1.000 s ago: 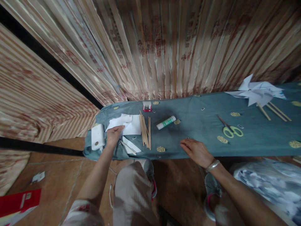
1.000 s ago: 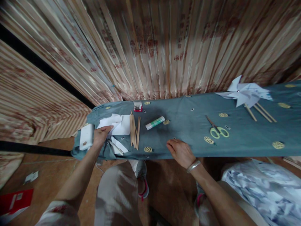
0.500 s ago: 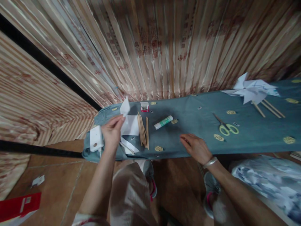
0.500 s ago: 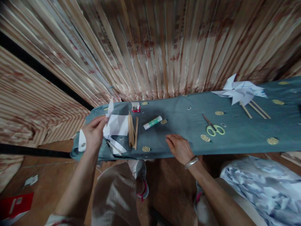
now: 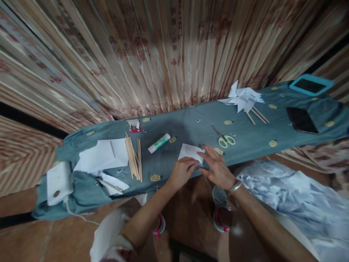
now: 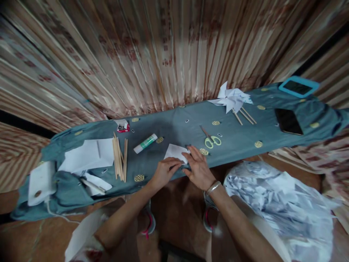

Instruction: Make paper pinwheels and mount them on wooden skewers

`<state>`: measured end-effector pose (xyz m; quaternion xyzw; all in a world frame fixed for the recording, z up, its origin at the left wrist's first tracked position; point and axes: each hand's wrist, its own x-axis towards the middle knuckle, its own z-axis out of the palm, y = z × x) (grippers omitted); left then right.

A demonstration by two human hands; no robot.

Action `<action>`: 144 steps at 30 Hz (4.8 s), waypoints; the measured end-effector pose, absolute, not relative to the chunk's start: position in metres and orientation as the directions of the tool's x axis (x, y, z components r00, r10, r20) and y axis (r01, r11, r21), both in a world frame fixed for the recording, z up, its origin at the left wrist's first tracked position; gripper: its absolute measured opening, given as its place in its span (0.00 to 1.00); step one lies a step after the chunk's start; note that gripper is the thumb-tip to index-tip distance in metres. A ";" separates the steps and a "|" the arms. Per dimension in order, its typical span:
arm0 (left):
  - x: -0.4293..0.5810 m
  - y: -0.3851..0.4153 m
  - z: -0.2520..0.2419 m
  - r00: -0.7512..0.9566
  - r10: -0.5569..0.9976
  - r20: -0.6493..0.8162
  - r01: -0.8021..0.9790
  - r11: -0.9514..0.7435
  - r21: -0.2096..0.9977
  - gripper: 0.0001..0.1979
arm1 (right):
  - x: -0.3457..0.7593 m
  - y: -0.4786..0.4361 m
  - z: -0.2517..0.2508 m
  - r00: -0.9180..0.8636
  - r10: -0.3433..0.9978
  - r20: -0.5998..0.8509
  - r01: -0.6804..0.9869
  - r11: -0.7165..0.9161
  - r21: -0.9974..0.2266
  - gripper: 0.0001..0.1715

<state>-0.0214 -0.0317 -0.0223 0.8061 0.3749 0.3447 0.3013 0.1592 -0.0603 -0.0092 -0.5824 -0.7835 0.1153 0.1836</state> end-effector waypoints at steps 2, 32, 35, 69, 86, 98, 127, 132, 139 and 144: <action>-0.023 -0.033 -0.017 0.512 0.803 0.305 0.389 -0.533 0.751 0.12 | 0.162 -0.061 -0.009 -0.294 0.950 0.105 0.861 0.310 -0.403 0.26; -0.103 -0.047 0.032 0.368 0.840 0.399 0.536 -0.543 0.647 0.13 | 0.164 -0.060 -0.029 -0.440 0.846 0.303 0.800 0.522 -0.295 0.26; -0.172 -0.037 0.067 0.007 0.875 0.484 0.596 -0.392 0.701 0.10 | 0.163 -0.060 -0.027 -0.413 0.856 0.311 0.808 0.502 -0.308 0.27; -0.313 -0.025 0.004 -0.125 0.951 0.283 0.886 -0.022 0.464 0.11 | 0.154 -0.059 -0.026 -0.418 0.870 0.263 0.819 0.486 -0.305 0.25; -0.277 -0.040 0.008 0.126 0.941 0.313 0.971 -0.182 0.157 0.14 | 0.151 -0.060 -0.030 -0.446 0.833 0.327 0.811 0.531 -0.247 0.24; -0.264 -0.047 0.036 -0.212 0.934 0.286 0.803 -0.001 0.596 0.14 | 0.152 -0.059 -0.028 -0.463 0.820 0.337 0.791 0.554 -0.260 0.24; -0.034 -0.059 -0.002 0.709 0.623 0.331 0.532 -0.780 0.328 0.09 | 0.193 -0.059 0.003 -0.138 0.919 0.370 0.879 0.286 -0.383 0.49; -0.032 -0.058 -0.003 0.650 0.668 0.363 0.511 -0.737 0.441 0.10 | 0.191 -0.071 0.010 -0.298 0.887 0.352 0.841 0.418 -0.343 0.31; -0.040 -0.044 -0.001 0.558 0.771 0.306 0.513 -0.611 0.604 0.13 | 0.173 -0.067 0.006 -0.293 0.925 0.243 0.703 0.380 -0.601 0.16; -0.051 -0.025 -0.006 0.508 0.830 0.229 0.619 -0.537 0.573 0.11 | 0.174 -0.049 0.003 -0.152 0.965 0.213 0.707 0.257 -0.658 0.17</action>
